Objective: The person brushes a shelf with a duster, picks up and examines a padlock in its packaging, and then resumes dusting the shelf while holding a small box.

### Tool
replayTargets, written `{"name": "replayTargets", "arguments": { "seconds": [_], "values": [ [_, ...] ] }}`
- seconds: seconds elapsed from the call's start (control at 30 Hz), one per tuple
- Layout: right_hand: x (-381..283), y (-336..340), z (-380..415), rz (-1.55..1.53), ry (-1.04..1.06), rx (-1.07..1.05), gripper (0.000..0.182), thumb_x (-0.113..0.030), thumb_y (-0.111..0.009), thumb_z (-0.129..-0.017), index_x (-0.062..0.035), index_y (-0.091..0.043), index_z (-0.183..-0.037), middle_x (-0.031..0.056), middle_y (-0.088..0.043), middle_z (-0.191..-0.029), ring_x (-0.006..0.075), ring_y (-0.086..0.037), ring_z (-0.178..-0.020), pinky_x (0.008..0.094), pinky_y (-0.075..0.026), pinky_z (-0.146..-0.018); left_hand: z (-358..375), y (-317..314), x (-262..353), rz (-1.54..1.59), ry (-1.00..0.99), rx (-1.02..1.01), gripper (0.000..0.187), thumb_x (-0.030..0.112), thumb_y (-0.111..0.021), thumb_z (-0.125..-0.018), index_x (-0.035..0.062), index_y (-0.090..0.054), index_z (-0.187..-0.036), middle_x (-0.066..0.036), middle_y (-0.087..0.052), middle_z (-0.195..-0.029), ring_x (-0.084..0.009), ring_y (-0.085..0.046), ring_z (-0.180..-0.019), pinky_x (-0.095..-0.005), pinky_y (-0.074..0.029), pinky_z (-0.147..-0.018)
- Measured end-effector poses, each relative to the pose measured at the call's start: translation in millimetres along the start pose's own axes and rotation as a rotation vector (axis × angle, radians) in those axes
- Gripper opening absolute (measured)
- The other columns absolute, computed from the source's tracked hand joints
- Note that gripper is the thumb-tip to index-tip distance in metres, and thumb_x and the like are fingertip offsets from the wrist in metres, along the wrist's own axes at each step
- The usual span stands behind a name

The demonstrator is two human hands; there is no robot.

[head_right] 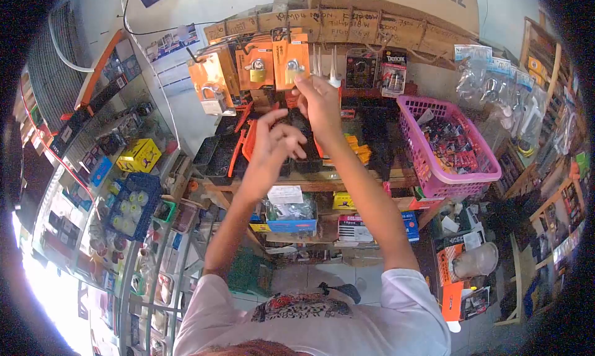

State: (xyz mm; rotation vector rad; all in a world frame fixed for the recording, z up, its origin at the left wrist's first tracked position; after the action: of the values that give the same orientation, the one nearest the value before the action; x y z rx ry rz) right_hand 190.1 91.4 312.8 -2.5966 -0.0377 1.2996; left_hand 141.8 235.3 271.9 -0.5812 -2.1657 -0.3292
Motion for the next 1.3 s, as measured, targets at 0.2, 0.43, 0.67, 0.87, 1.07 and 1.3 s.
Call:
{"name": "replayTargets", "arguments": {
  "seconds": [0.2, 0.43, 0.67, 0.87, 1.07, 1.3],
  "values": [
    [25, 1, -54, -0.042, -0.158, -0.035, 0.035, -0.037, -0.063, -0.096, -0.0043, -0.061, -0.084, -0.0045, -0.043, -0.053, 0.0053, -0.035, -0.043, 0.0235, -0.025, -0.043, 50, -13, -22, -0.102, 0.203, -0.434, 0.059, 0.027, -0.058, -0.099, 0.0039, -0.028, -0.145, -0.012, -0.056, -0.118, -0.0182, -0.057, -0.102, -0.0344, -0.046, -0.092],
    [26, 14, -14, -0.088, -0.300, -0.081, 0.043, -0.043, -0.058, -0.099, -0.0057, -0.054, -0.121, 0.0004, -0.057, -0.068, 0.0032, -0.040, -0.048, 0.0199, -0.022, -0.040, 138, -24, -113, 0.047, 0.553, -0.790, 0.060, 0.036, -0.059, -0.099, 0.0041, -0.037, -0.145, -0.011, -0.056, -0.127, -0.0216, -0.054, -0.118, -0.0388, -0.044, -0.102],
    [-20, 84, 114, -0.025, -0.324, -0.423, 0.034, -0.033, -0.058, -0.101, -0.0036, -0.062, -0.118, 0.0018, -0.063, -0.079, 0.0036, -0.051, -0.059, 0.0195, -0.036, -0.048, 316, 7, -281, 0.149, 1.053, -0.396, 0.057, 0.049, -0.040, -0.104, 0.0053, -0.041, -0.141, -0.011, -0.061, -0.123, -0.0236, -0.061, -0.108, -0.0402, -0.047, -0.095],
    [-65, 193, 167, 0.133, -0.432, -0.430, 0.028, -0.024, -0.061, -0.099, -0.0016, -0.066, -0.115, 0.0029, -0.065, -0.079, 0.0081, -0.061, -0.070, 0.0234, -0.046, -0.056, 454, 35, -357, -0.044, 1.501, -0.147, 0.055, 0.048, -0.045, -0.102, 0.0065, -0.044, -0.138, -0.011, -0.062, -0.121, -0.0225, -0.062, -0.104, -0.0381, -0.049, -0.090],
    [-118, 305, 149, 0.415, -0.427, -0.122, 0.026, -0.025, -0.061, -0.098, -0.0030, -0.066, -0.111, 0.0032, -0.068, -0.087, 0.0069, -0.062, -0.069, 0.0214, -0.049, -0.058, 487, 21, -376, -0.060, 1.701, 0.008, 0.053, 0.047, -0.050, -0.100, 0.0076, -0.047, -0.135, -0.011, -0.063, -0.119, -0.0215, -0.064, -0.100, -0.0360, -0.051, -0.084],
    [-76, 461, 86, 1.448, -0.301, -0.306, 0.032, -0.032, -0.062, -0.096, -0.0017, -0.070, -0.097, 0.0101, -0.065, -0.076, 0.0222, -0.064, -0.071, 0.0374, -0.049, -0.066, 464, -9, -395, -0.069, 1.650, 0.026, 0.051, 0.046, -0.056, -0.098, 0.0089, -0.050, -0.131, -0.010, -0.064, -0.117, -0.0202, -0.065, -0.096, -0.0336, -0.053, -0.078]
  ]
}}
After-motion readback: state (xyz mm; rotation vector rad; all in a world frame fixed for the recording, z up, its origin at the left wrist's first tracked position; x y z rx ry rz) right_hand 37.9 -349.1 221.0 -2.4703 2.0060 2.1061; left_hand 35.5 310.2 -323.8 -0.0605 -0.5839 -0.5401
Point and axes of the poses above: each hand's wrist, its own z-axis away from the middle knuckle, its own y-axis out of the back of the hand, x = y × z, the point moved 2 cm from there along -z, towards the middle knuckle
